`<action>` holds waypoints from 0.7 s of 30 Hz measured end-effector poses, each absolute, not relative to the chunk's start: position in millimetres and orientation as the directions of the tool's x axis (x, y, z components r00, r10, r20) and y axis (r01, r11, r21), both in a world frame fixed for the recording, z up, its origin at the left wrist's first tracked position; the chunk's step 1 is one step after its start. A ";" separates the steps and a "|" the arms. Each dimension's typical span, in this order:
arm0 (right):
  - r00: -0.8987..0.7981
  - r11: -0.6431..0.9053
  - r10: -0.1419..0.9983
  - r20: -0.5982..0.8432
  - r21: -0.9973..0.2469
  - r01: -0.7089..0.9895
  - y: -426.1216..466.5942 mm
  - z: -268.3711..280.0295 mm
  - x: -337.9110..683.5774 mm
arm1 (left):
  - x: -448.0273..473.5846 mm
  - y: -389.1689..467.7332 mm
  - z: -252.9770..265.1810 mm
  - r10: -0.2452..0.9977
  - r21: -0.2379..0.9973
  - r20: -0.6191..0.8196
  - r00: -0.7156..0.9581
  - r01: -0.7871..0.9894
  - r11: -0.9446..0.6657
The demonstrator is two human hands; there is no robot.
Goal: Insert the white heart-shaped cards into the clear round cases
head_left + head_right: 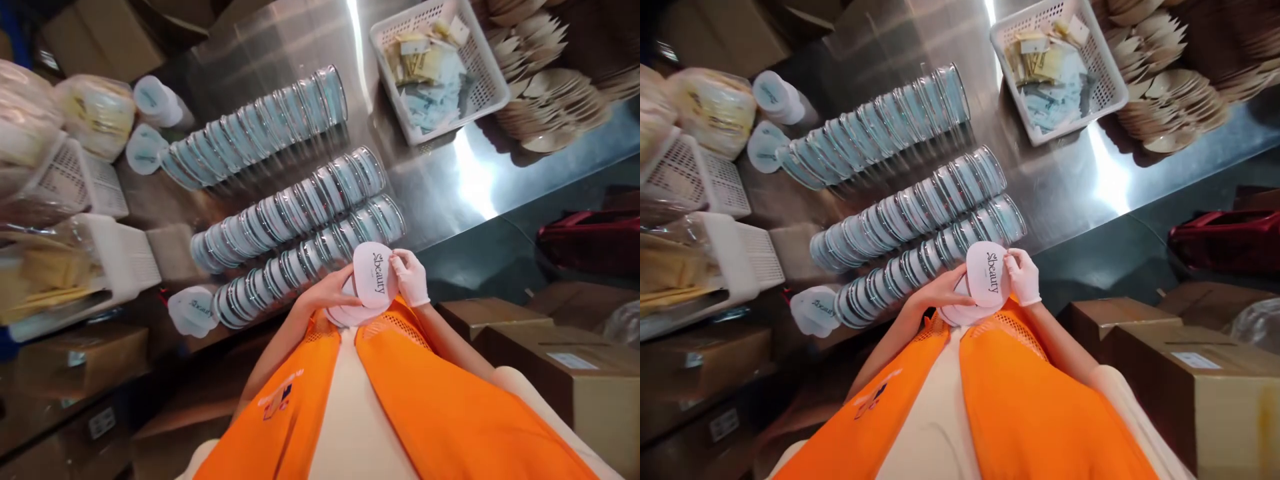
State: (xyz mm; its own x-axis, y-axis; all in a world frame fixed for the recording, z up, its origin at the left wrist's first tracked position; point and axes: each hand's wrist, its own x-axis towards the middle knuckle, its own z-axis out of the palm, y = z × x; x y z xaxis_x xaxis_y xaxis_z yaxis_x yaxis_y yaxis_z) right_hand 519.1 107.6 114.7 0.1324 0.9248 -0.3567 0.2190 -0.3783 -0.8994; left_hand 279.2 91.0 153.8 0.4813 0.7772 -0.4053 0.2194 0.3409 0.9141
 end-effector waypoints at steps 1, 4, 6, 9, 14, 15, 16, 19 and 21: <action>0.148 -0.376 0.925 -0.351 -0.903 0.208 110.4 114.7 517.4 | 279.1 92.9 152.2 0.784 0.914 -0.405 0.470 0.203 0.351; 0.152 -0.346 0.934 -0.324 -0.926 0.151 119.8 117.9 510.4 | 279.4 93.4 146.1 0.820 0.915 -0.400 0.410 0.126 0.383; 0.091 -0.335 0.940 -0.328 -0.939 0.080 125.9 121.7 506.2 | 280.7 89.6 143.3 0.859 0.916 -0.395 0.327 0.066 0.396; -0.030 -0.358 0.933 -0.358 -0.934 -0.014 132.3 127.7 501.6 | 285.5 81.4 141.5 0.905 0.918 -0.390 0.170 -0.001 0.396; -0.008 -0.357 0.934 -0.358 -0.933 0.049 137.0 131.1 496.3 | 305.1 71.9 136.2 0.908 0.908 -0.418 0.035 -0.022 0.419; 0.015 -0.342 0.940 -0.342 -0.936 0.080 137.0 130.2 495.5 | 311.1 70.1 134.3 0.909 0.909 -0.416 0.009 -0.026 0.417; 0.036 -0.323 0.946 -0.321 -0.940 0.112 136.7 128.8 494.9 | 317.5 67.9 132.4 0.913 0.913 -0.407 -0.020 -0.032 0.407; 0.059 -0.282 0.959 -0.276 -0.940 0.194 134.8 123.5 495.4 | 337.4 57.9 128.0 0.922 0.931 -0.365 -0.128 -0.074 0.358; 0.033 -0.273 0.961 -0.274 -0.930 0.247 135.6 121.2 498.2 | 346.0 50.5 126.9 0.914 0.920 -0.383 -0.135 -0.140 0.366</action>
